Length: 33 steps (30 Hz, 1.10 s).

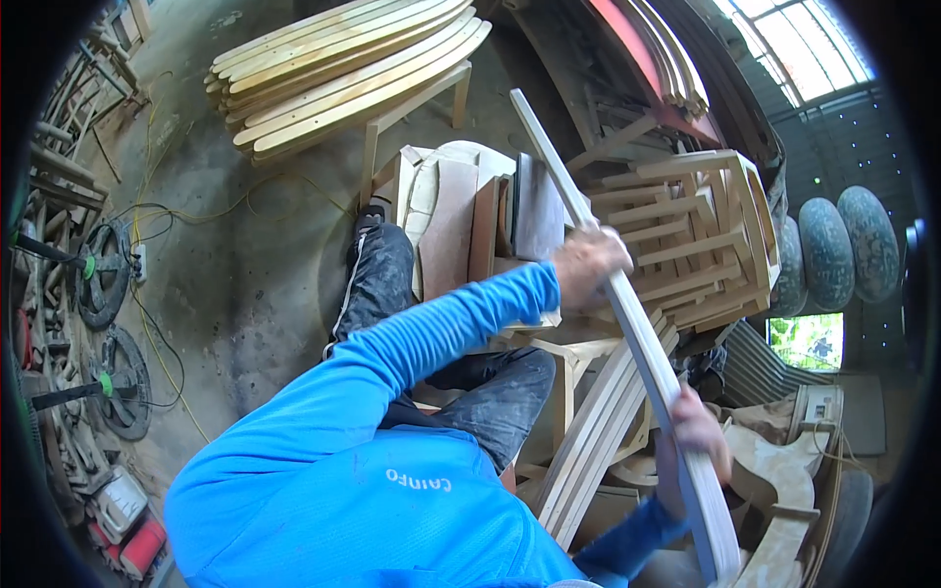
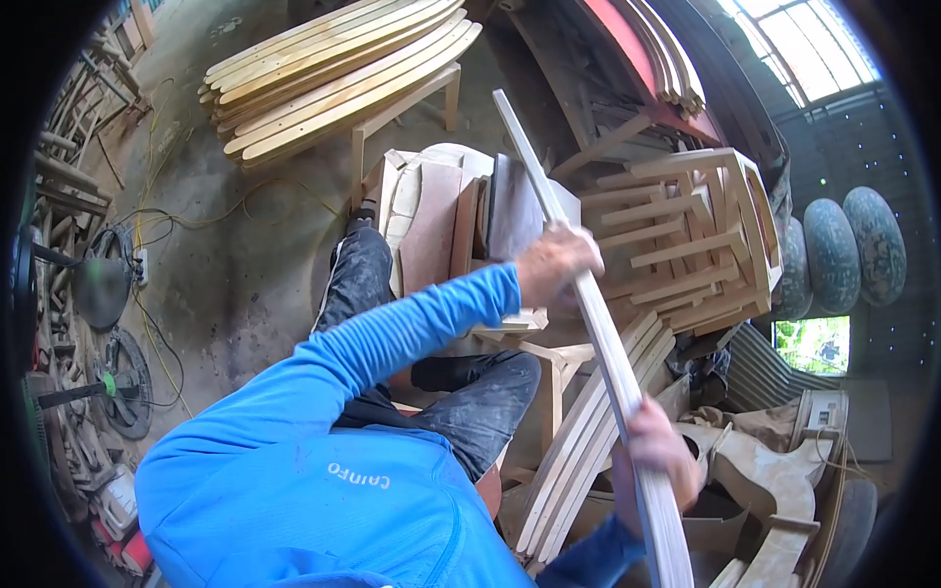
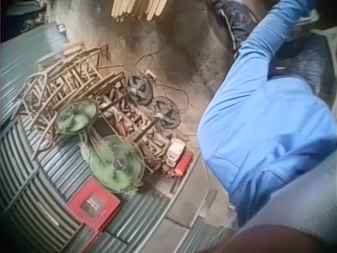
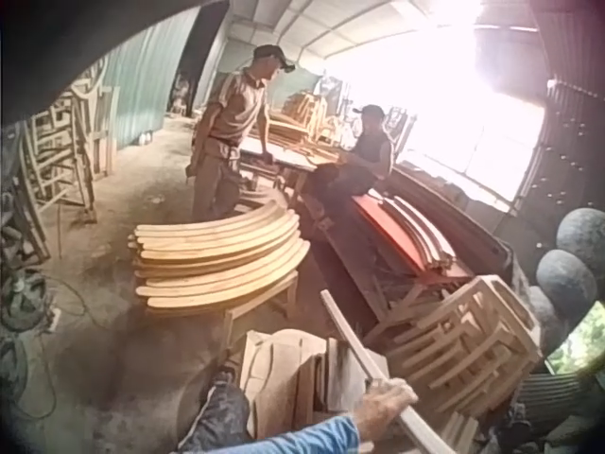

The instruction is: Sanding curved wooden furniture components using a sanding block.

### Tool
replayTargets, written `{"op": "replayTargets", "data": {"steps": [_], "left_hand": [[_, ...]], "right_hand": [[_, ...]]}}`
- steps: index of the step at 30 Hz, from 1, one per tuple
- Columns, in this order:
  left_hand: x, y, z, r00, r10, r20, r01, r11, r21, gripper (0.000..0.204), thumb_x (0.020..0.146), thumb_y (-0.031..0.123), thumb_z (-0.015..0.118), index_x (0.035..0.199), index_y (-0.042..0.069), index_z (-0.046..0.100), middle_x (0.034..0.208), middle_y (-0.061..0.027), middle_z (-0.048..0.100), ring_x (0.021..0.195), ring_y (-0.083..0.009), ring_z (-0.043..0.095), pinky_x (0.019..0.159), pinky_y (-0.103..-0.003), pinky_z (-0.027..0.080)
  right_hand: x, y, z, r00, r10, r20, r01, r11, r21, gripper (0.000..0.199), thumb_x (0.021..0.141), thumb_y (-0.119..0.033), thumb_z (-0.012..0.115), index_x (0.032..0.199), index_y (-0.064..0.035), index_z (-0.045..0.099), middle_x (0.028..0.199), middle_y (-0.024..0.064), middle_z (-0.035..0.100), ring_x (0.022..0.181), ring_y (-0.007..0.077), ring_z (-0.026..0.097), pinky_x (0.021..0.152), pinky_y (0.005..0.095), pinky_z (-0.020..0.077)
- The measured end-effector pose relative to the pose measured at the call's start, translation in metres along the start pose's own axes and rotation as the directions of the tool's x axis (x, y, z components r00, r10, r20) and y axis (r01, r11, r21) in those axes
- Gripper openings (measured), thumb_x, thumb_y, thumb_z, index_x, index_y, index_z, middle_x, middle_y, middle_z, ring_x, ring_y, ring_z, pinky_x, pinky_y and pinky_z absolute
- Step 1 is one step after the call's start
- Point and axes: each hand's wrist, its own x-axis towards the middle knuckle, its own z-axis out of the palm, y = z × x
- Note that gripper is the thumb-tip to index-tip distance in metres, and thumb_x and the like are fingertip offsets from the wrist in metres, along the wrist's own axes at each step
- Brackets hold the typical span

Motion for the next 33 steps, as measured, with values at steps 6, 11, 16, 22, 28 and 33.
{"op": "replayTargets", "data": {"steps": [6,11,16,22,28,33], "left_hand": [[-0.07,-0.036,-0.044,0.91,-0.407,0.076,0.352,0.857,0.376,0.094,0.077,0.028,0.081,0.159,0.014,0.035,0.163,-0.0216,0.028,0.153,-0.0428,0.022,0.122,-0.061,0.022],[-0.106,-0.004,-0.049,0.881,-0.472,0.039,0.44,0.847,0.298,0.086,0.079,0.027,0.078,0.155,0.012,0.04,0.158,-0.0254,0.031,0.151,-0.0439,0.024,0.122,-0.059,0.024],[-0.095,-0.005,-0.052,0.915,-0.402,0.033,0.363,0.857,0.366,0.084,0.076,0.024,0.082,0.151,0.014,0.044,0.156,-0.0245,0.032,0.149,-0.0442,0.027,0.121,-0.058,0.026],[-0.028,0.011,-0.047,0.957,-0.249,0.152,0.178,0.911,0.371,0.101,0.065,0.029,0.089,0.154,0.023,0.041,0.156,-0.0199,0.033,0.152,-0.0412,0.025,0.12,-0.064,0.025],[0.019,0.041,0.011,0.895,0.186,0.405,-0.229,0.972,0.058,0.035,0.068,0.031,0.086,0.099,0.021,0.072,0.098,-0.0001,0.073,0.106,-0.0224,0.066,0.1,-0.046,0.044],[0.015,0.088,0.036,0.963,0.191,0.191,-0.201,0.979,0.034,0.029,0.069,0.029,0.086,0.087,0.02,0.066,0.086,0.0021,0.067,0.095,-0.0205,0.066,0.095,-0.044,0.044]], "right_hand": [[0.072,0.153,0.168,0.993,0.003,-0.119,0.014,0.989,0.145,0.013,0.085,0.006,0.072,0.094,-0.0022,0.066,0.109,0.0174,0.075,0.118,0.0297,0.07,0.101,0.0394,0.0533],[0.104,0.224,0.238,0.974,-0.148,-0.173,0.164,0.983,0.082,0.018,0.083,0.005,0.073,0.098,-0.003,0.067,0.113,0.0183,0.074,0.116,0.0316,0.071,0.094,0.0369,0.0565],[0.057,0.187,0.205,0.961,-0.1,-0.258,0.132,0.985,0.109,0.015,0.085,0.003,0.074,0.096,-0.0032,0.067,0.11,0.0206,0.075,0.115,0.0345,0.071,0.096,0.0389,0.0564],[-0.058,0.024,0.032,0.995,-0.097,0.005,0.096,0.993,0.074,0.016,0.079,0.012,0.065,0.085,-0.0018,0.058,0.091,0.019,0.069,0.099,0.0364,0.072,0.101,0.0588,0.0551],[-0.111,-0.13,-0.129,0.996,-0.028,-0.08,0.022,0.997,-0.077,0.025,0.083,0.0,0.079,0.087,0.0022,0.054,0.089,0.0259,0.067,0.075,0.0353,0.067,0.086,0.0607,0.0614],[-0.108,-0.153,-0.175,0.998,-0.062,-0.01,0.062,0.998,0.01,0.024,0.082,-0.007,0.075,0.082,0.0001,0.052,0.087,0.0253,0.066,0.071,0.0353,0.066,0.075,0.0587,0.0621]]}}
